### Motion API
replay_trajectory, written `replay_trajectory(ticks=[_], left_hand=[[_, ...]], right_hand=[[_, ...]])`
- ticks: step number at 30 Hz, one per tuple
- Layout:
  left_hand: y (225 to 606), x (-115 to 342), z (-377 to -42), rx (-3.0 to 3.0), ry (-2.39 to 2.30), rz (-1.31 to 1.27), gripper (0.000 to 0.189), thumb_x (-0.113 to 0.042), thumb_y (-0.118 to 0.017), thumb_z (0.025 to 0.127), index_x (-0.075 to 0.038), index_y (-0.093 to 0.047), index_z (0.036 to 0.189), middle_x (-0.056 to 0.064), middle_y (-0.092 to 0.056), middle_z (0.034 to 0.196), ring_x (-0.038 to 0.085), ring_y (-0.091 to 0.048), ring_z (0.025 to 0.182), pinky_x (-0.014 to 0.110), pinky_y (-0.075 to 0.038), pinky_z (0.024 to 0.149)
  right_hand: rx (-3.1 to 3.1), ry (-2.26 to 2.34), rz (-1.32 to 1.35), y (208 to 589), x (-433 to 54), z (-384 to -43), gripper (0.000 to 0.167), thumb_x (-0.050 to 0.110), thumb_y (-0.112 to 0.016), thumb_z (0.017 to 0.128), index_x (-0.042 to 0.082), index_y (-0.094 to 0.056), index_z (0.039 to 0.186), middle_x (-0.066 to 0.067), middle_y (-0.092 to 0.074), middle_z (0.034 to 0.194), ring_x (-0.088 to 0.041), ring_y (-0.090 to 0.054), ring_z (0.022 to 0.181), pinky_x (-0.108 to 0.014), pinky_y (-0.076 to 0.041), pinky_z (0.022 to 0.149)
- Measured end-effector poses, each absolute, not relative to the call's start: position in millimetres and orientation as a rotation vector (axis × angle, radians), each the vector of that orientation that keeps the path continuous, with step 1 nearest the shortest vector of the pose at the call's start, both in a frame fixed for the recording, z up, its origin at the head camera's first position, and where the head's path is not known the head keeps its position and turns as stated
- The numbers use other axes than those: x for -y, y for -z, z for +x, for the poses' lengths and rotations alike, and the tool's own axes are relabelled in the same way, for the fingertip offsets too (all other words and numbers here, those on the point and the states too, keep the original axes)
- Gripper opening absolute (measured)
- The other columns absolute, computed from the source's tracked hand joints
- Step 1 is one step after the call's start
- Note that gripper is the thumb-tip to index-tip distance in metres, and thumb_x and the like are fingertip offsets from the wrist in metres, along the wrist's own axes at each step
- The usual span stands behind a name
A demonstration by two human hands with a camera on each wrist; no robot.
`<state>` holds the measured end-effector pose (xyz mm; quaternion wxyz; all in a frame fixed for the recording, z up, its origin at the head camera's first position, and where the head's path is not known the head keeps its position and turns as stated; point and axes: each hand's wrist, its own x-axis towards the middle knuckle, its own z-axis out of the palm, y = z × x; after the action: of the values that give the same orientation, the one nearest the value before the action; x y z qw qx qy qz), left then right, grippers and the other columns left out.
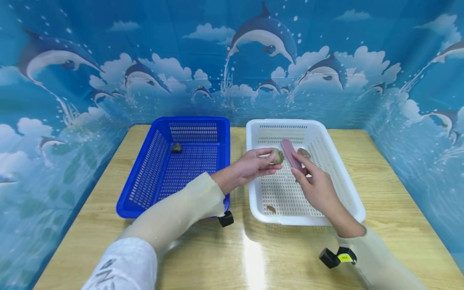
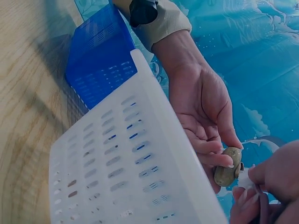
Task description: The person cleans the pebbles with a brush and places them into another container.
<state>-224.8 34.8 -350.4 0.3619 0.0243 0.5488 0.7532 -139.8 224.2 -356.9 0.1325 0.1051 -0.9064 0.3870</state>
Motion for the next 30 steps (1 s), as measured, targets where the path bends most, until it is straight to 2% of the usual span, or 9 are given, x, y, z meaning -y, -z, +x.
replay_trajectory(ticks=[5, 10, 12, 17, 20, 24, 25, 27, 30], left_hand=[[353, -35, -227, -1.429, -1.951, 0.065, 0.049, -0.015, -0.047, 0.104, -0.007, -0.034, 0.150, 0.029, -0.052, 0.134, 0.009, -0.067, 0.077, 0.025, -0.057, 0.085], [354, -36, -228, -1.442, -1.953, 0.062, 0.049, -0.016, -0.048, 0.103, -0.009, -0.035, 0.150, 0.024, -0.064, 0.119, 0.010, -0.068, 0.077, 0.026, -0.057, 0.083], [355, -36, -228, -1.447, -1.953, 0.068, 0.050, -0.016, -0.048, 0.104, -0.008, -0.034, 0.151, 0.023, -0.065, 0.117, 0.010, -0.068, 0.076, 0.025, -0.058, 0.081], [358, -35, -228, -1.452, -1.953, 0.099, 0.049, -0.015, -0.047, 0.104, -0.007, -0.034, 0.150, 0.028, -0.057, 0.128, 0.009, -0.067, 0.075, 0.018, -0.057, 0.070], [359, -34, -228, -1.448, -1.953, 0.115, 0.049, -0.016, -0.046, 0.104, -0.007, -0.033, 0.151, 0.024, -0.067, 0.111, 0.010, -0.067, 0.076, 0.017, -0.056, 0.068], [360, -33, -228, -1.428, -1.948, 0.139, 0.050, -0.017, -0.044, 0.105, -0.007, -0.030, 0.152, 0.003, -0.069, 0.082, 0.010, -0.067, 0.075, 0.017, -0.056, 0.067], [360, -33, -228, -1.423, -1.947, 0.146, 0.050, -0.018, -0.044, 0.105, -0.006, -0.029, 0.152, 0.002, -0.069, 0.081, 0.009, -0.067, 0.075, 0.017, -0.055, 0.066], [361, -33, -229, -1.421, -1.947, 0.158, 0.050, -0.017, -0.043, 0.105, -0.006, -0.029, 0.152, 0.004, -0.069, 0.083, 0.009, -0.067, 0.075, 0.016, -0.055, 0.066], [364, -34, -229, -1.433, -1.943, 0.179, 0.049, -0.018, -0.042, 0.106, -0.005, -0.029, 0.152, 0.023, -0.068, 0.103, 0.011, -0.066, 0.078, 0.016, -0.055, 0.067]], right_hand=[[2.618, -1.161, 0.298, 358, -224, -137, 0.042, 0.013, -0.057, 0.100, 0.005, -0.050, 0.141, -0.013, -0.063, 0.081, -0.010, -0.057, 0.059, -0.020, -0.049, 0.046], [2.590, -1.183, 0.307, 357, -224, -135, 0.042, 0.013, -0.055, 0.100, 0.006, -0.050, 0.141, -0.012, -0.062, 0.083, -0.006, -0.058, 0.061, -0.019, -0.051, 0.048], [2.559, -1.212, 0.331, 356, -223, -134, 0.042, 0.010, -0.056, 0.100, 0.006, -0.050, 0.141, -0.014, -0.063, 0.084, -0.005, -0.057, 0.060, -0.019, -0.051, 0.047], [2.542, -1.252, 0.418, 354, -218, -134, 0.043, 0.009, -0.056, 0.099, 0.008, -0.050, 0.142, -0.016, -0.064, 0.085, -0.007, -0.054, 0.052, -0.020, -0.047, 0.041], [2.579, -1.215, 0.415, 352, -215, -135, 0.043, 0.011, -0.056, 0.100, 0.008, -0.049, 0.142, -0.016, -0.066, 0.087, -0.009, -0.058, 0.055, -0.021, -0.047, 0.042], [2.607, -1.161, 0.371, 350, -215, -136, 0.042, 0.012, -0.056, 0.100, 0.007, -0.050, 0.142, -0.015, -0.066, 0.086, -0.013, -0.061, 0.061, -0.020, -0.049, 0.045], [2.609, -1.160, 0.362, 350, -215, -137, 0.042, 0.012, -0.056, 0.100, 0.007, -0.050, 0.142, -0.014, -0.066, 0.086, -0.014, -0.061, 0.062, -0.020, -0.050, 0.046], [2.617, -1.146, 0.337, 350, -216, -138, 0.042, 0.013, -0.056, 0.100, 0.007, -0.050, 0.141, -0.014, -0.066, 0.085, -0.017, -0.060, 0.062, -0.020, -0.050, 0.047], [2.630, -1.146, 0.299, 351, -219, -139, 0.042, 0.014, -0.056, 0.100, 0.008, -0.050, 0.141, -0.014, -0.066, 0.086, -0.018, -0.060, 0.064, -0.020, -0.049, 0.048]])
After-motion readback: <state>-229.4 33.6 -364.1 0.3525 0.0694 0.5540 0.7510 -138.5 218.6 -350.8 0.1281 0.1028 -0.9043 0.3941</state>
